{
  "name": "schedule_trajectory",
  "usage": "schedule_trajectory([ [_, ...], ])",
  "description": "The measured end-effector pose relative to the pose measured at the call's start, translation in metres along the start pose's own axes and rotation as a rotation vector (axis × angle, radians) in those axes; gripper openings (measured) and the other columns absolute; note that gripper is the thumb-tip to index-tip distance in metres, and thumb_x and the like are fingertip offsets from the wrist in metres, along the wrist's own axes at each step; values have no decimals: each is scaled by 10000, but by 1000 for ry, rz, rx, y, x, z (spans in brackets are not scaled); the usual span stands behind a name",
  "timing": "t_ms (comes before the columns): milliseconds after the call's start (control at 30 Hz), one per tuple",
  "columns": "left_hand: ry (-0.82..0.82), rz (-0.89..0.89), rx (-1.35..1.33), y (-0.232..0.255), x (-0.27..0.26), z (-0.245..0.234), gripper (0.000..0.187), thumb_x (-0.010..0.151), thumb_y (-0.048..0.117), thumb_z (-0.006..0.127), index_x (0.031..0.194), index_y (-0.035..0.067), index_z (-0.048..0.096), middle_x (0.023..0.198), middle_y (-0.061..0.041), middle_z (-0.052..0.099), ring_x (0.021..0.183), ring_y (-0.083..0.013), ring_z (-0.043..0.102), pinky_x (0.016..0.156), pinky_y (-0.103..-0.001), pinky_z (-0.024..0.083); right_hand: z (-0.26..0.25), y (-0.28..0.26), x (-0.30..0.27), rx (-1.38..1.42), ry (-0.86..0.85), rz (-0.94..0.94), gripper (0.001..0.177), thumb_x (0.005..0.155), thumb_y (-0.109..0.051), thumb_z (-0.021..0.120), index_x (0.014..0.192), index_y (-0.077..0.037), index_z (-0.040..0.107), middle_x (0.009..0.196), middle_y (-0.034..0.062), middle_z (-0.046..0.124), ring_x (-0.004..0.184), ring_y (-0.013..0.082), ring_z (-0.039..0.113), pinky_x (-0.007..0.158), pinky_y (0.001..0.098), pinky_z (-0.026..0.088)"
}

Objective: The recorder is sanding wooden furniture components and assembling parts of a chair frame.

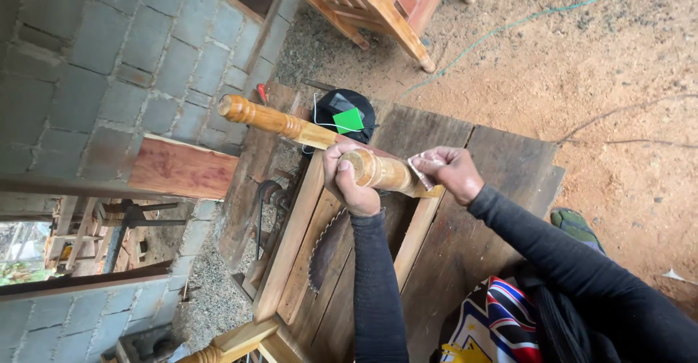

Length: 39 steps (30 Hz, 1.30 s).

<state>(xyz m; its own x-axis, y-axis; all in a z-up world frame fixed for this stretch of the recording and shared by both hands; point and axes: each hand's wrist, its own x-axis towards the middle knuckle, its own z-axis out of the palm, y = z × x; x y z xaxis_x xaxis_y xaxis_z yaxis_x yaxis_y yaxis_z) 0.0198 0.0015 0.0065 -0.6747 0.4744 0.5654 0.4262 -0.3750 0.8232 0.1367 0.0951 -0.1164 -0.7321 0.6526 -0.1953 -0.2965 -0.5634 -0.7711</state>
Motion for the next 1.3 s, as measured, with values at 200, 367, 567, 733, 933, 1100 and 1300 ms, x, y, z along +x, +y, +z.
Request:
schedule_trajectory([
  [200,51,-86,-58,3,-3,1,345,918,328,493,1000,3,576,899,-126,593,833,-255,620,821,-399,519,21,11,-2,-133,34,21,219,924,-123,749,778,4,645,660,14,617,544,89,542,476,272,421],
  [367,54,-54,-107,5,-7,5,355,920,341,518,1000,-1,566,934,-139,582,853,-262,605,830,-415,528,27,20,20,-52,77,-97,435,919,-104,760,673,-69,402,638,-38,504,552,70,532,453,269,434],
  [567,91,-60,-70,7,-5,6,369,889,333,525,1008,-13,567,960,-155,582,853,-267,599,813,-424,545,21,34,35,-197,65,-154,359,901,-117,764,675,-75,489,659,-79,508,629,6,481,532,223,455],
  [733,33,-50,-89,9,-4,6,361,914,329,519,1016,-14,565,955,-175,587,848,-288,608,839,-432,539,28,27,37,-314,64,-275,234,895,-75,754,731,-52,588,706,-61,531,658,16,456,555,227,426],
  [933,18,-22,-82,5,-9,2,385,948,349,525,1048,-20,574,954,-182,596,859,-309,609,853,-444,521,-6,28,-35,-235,-47,-4,208,916,-155,765,798,-14,668,647,-5,614,536,59,563,473,251,462],
  [1100,48,-22,-39,11,-9,7,411,925,371,517,1061,-12,575,1023,-170,590,882,-296,603,829,-451,544,-2,20,-33,-98,18,60,217,961,-154,716,828,4,651,636,12,638,524,74,588,465,254,456],
  [1300,51,-30,-50,11,-6,8,415,926,379,512,1058,-9,573,1022,-166,585,894,-291,604,823,-458,554,5,40,8,-181,37,-112,243,977,-136,727,804,-2,621,668,-12,578,584,50,537,515,241,470],
])
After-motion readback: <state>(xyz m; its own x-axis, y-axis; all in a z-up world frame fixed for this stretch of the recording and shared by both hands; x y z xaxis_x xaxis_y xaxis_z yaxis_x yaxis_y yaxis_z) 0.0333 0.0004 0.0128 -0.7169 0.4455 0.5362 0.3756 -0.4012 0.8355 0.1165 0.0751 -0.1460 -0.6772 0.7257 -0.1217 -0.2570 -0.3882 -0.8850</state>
